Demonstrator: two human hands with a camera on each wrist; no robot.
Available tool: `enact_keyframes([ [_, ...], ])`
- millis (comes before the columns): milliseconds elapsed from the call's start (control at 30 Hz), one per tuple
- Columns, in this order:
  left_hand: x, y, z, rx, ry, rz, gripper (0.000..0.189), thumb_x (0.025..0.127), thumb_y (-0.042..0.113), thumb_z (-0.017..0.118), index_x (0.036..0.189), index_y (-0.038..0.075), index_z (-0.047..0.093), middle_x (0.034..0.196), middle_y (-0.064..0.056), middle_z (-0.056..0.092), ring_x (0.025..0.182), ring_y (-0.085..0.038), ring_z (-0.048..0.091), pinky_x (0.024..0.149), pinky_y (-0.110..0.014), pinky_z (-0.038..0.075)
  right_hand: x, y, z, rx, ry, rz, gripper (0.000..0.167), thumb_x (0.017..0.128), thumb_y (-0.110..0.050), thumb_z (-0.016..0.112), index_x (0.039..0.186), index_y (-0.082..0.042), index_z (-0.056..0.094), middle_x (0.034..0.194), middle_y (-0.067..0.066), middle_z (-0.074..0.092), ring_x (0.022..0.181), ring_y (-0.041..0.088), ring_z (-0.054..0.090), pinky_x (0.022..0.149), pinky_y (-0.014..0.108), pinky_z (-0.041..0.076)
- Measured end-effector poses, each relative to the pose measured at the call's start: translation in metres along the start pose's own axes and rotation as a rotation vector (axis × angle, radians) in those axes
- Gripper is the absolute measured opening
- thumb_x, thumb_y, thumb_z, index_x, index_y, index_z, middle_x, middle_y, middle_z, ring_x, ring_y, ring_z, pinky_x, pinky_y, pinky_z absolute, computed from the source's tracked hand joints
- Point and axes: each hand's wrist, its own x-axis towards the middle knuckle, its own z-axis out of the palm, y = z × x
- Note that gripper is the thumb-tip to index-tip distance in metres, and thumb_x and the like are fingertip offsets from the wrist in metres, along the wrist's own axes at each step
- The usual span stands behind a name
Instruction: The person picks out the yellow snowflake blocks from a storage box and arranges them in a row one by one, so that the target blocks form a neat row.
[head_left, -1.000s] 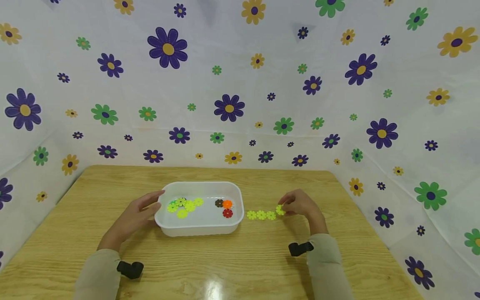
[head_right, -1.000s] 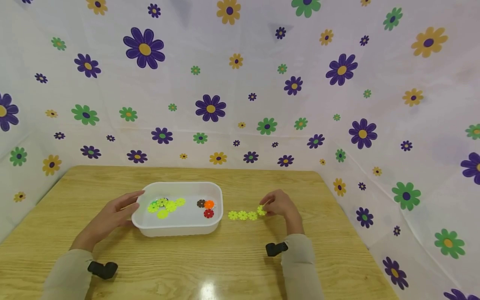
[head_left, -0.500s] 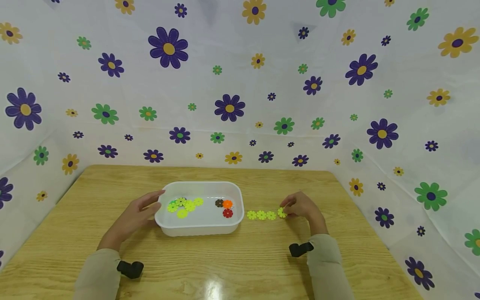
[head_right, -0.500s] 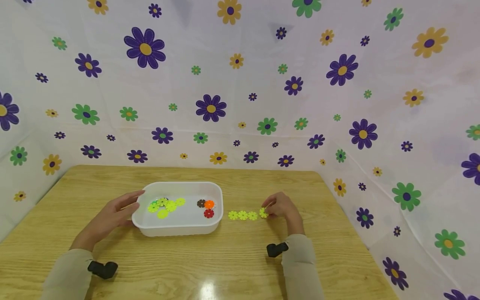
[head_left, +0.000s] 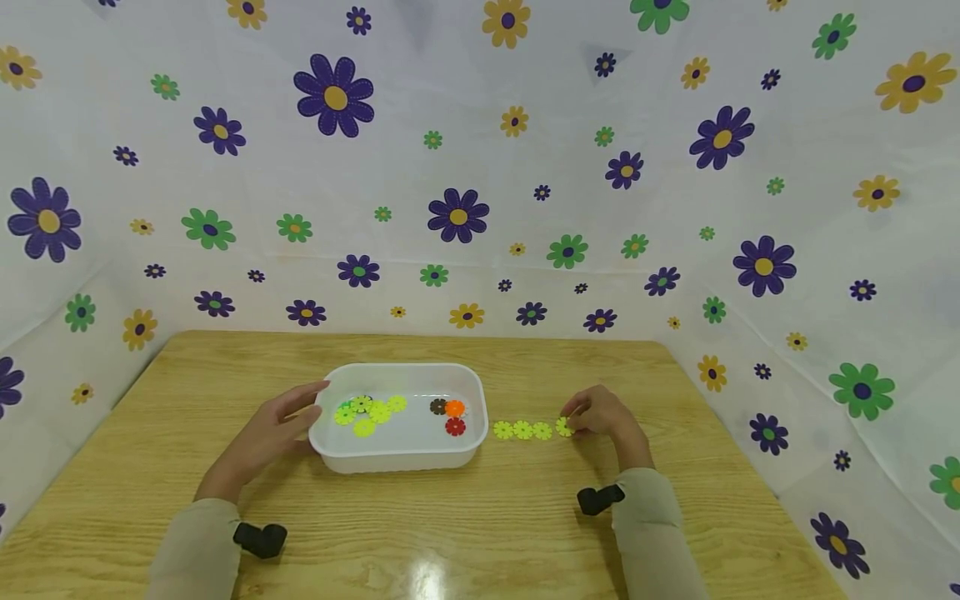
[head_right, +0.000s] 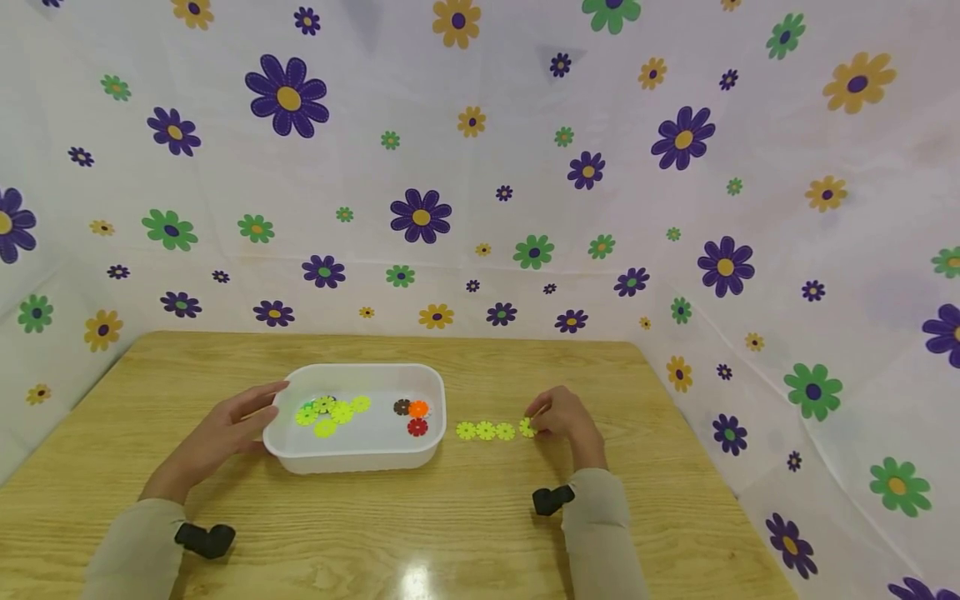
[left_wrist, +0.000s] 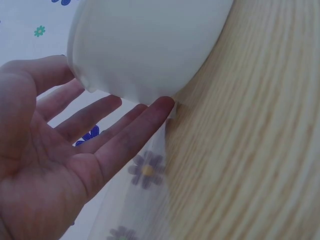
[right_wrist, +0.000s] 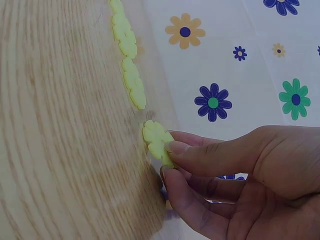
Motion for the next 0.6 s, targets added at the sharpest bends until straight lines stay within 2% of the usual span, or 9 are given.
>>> enact_keyframes([
  [600, -0.0002, -0.0005, -0.0003, -0.006, -0.004, -0.002, 0.063, 0.108, 0.041, 0.053, 0.163, 0.019, 0.031, 0.169, -0.023, 0.025, 0.149, -0.053, 0.036, 0.103, -0.054, 0.057, 0.0006, -0.0003, 0.0032, -0.044, 0.002, -0.012, 0.013, 0.091, 0.005, 0.069, 0.104, 0.007, 0.074, 0.095, 0.017, 0.071, 0.078, 0.019, 0.068, 0.074, 0.036, 0.066],
])
